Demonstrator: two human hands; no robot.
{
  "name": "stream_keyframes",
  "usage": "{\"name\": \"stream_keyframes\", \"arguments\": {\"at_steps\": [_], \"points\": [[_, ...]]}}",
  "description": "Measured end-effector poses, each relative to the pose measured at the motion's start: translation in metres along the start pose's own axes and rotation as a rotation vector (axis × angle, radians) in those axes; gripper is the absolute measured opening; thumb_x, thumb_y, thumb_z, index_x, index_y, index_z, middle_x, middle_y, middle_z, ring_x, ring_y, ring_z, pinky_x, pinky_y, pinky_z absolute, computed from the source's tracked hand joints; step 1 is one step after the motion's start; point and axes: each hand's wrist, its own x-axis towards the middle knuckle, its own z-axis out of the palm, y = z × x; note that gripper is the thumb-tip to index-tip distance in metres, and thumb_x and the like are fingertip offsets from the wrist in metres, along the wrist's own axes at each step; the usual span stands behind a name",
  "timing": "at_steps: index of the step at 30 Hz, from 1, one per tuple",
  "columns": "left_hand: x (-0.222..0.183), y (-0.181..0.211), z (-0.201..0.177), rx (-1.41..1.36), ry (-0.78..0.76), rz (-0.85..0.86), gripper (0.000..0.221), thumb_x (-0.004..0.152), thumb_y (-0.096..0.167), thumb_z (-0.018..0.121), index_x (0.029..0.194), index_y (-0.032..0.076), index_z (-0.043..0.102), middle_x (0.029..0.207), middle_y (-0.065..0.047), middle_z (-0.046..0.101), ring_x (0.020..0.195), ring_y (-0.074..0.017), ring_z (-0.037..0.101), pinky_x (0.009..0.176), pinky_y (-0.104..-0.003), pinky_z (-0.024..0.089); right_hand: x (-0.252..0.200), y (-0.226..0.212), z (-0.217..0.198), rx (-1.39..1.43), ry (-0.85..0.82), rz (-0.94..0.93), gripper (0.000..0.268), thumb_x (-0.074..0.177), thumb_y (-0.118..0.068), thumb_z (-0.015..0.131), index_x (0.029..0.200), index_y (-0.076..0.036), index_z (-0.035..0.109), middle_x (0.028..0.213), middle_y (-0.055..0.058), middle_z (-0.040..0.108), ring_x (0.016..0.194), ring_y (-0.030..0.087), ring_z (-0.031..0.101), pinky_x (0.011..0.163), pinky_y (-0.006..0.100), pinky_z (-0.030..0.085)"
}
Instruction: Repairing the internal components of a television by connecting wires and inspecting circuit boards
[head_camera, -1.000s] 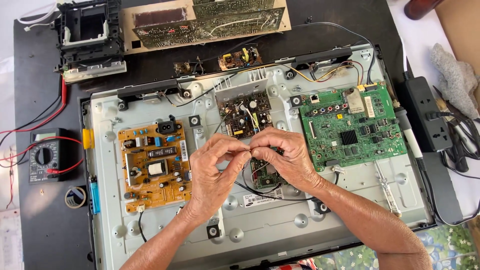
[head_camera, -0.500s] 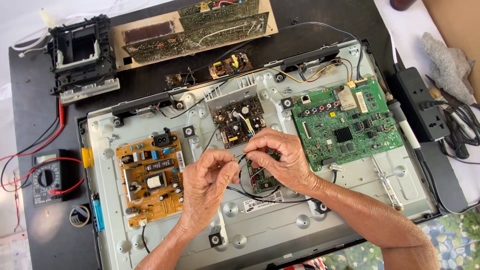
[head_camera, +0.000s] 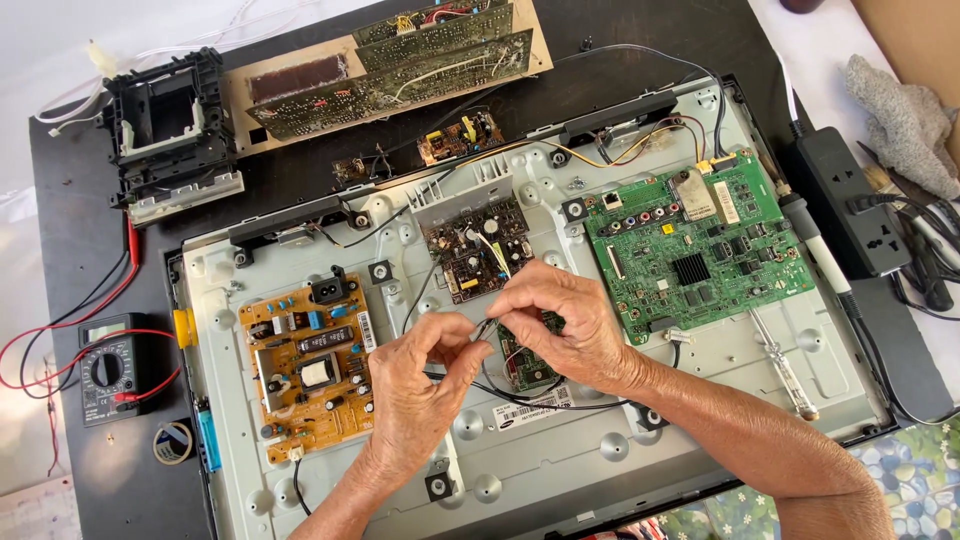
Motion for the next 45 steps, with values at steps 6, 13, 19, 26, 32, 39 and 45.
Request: {"name": "stream_keyframes", "arguments": {"at_steps": [6, 13, 19, 26, 32, 39, 45], "points": [[-0.006, -0.006, 0.003, -0.019, -0.018, -0.054, 0.028, 0.092, 0.009, 0.076, 0.114, 0.011, 0.059, 0.071, 0.003, 0.065, 0.057, -0.0102, 0.056, 0.062, -0.025, 0.054, 0.002, -0.002, 0.001, -0.061, -0.04, -0.009, 0.014, 0.096, 0.001, 0.067, 0.106, -0.008, 0.071, 0.097, 0.005, 0.068, 0.079, 0.014, 0.065, 0.072, 0.025, 0.053], [-0.003, -0.002, 0.004, 0.088, 0.014, 0.075, 0.012, 0.09, 0.005, 0.077, 0.097, 0.01, 0.069, 0.077, 0.0, 0.065, 0.056, -0.0101, 0.056, 0.06, -0.025, 0.049, 0.003, -0.001, 0.002, -0.057, -0.047, -0.045, 0.018, 0.092, 0.007, 0.063, 0.101, -0.008, 0.068, 0.094, 0.005, 0.067, 0.08, 0.017, 0.064, 0.073, 0.028, 0.053], [0.0, 0.001, 0.001, 0.036, 0.009, 0.057, 0.009, 0.091, 0.005, 0.076, 0.098, 0.007, 0.072, 0.082, -0.003, 0.07, 0.059, -0.0114, 0.06, 0.059, -0.024, 0.051, 0.002, 0.0, 0.001, -0.074, -0.079, -0.022, 0.019, 0.092, 0.006, 0.063, 0.103, -0.01, 0.067, 0.092, 0.004, 0.064, 0.073, 0.014, 0.058, 0.064, 0.026, 0.047], [0.002, 0.002, -0.004, -0.036, -0.031, -0.032, 0.008, 0.091, 0.006, 0.074, 0.099, 0.007, 0.076, 0.081, -0.001, 0.074, 0.065, -0.0103, 0.062, 0.056, -0.023, 0.05, 0.001, 0.0, -0.001, -0.103, -0.115, -0.089, 0.018, 0.092, 0.004, 0.058, 0.103, -0.009, 0.064, 0.096, 0.005, 0.063, 0.078, 0.017, 0.06, 0.07, 0.028, 0.051], [0.0, -0.002, -0.005, -0.115, -0.069, -0.136, 0.007, 0.093, 0.011, 0.072, 0.099, 0.01, 0.076, 0.079, 0.0, 0.071, 0.062, -0.0101, 0.064, 0.057, -0.023, 0.055, 0.002, 0.002, 0.001, -0.121, -0.106, -0.102, 0.025, 0.086, 0.007, 0.065, 0.1, -0.013, 0.066, 0.096, 0.003, 0.061, 0.061, 0.011, 0.052, 0.058, 0.023, 0.048], [-0.001, -0.004, -0.004, -0.202, -0.094, -0.258, 0.012, 0.093, 0.01, 0.071, 0.103, 0.009, 0.078, 0.081, -0.001, 0.07, 0.059, -0.0105, 0.065, 0.055, -0.022, 0.059, 0.001, -0.001, -0.002, -0.09, -0.124, -0.051, 0.013, 0.096, -0.001, 0.064, 0.104, -0.011, 0.064, 0.096, 0.005, 0.061, 0.064, 0.012, 0.052, 0.06, 0.024, 0.047], [-0.001, -0.005, -0.003, -0.179, -0.098, -0.2, 0.012, 0.093, 0.008, 0.07, 0.103, 0.008, 0.078, 0.079, -0.002, 0.069, 0.061, -0.0102, 0.059, 0.052, -0.023, 0.051, 0.001, 0.0, -0.001, -0.109, -0.12, -0.097, 0.015, 0.096, 0.0, 0.064, 0.107, -0.01, 0.063, 0.096, 0.004, 0.063, 0.079, 0.017, 0.058, 0.065, 0.027, 0.048]]}}
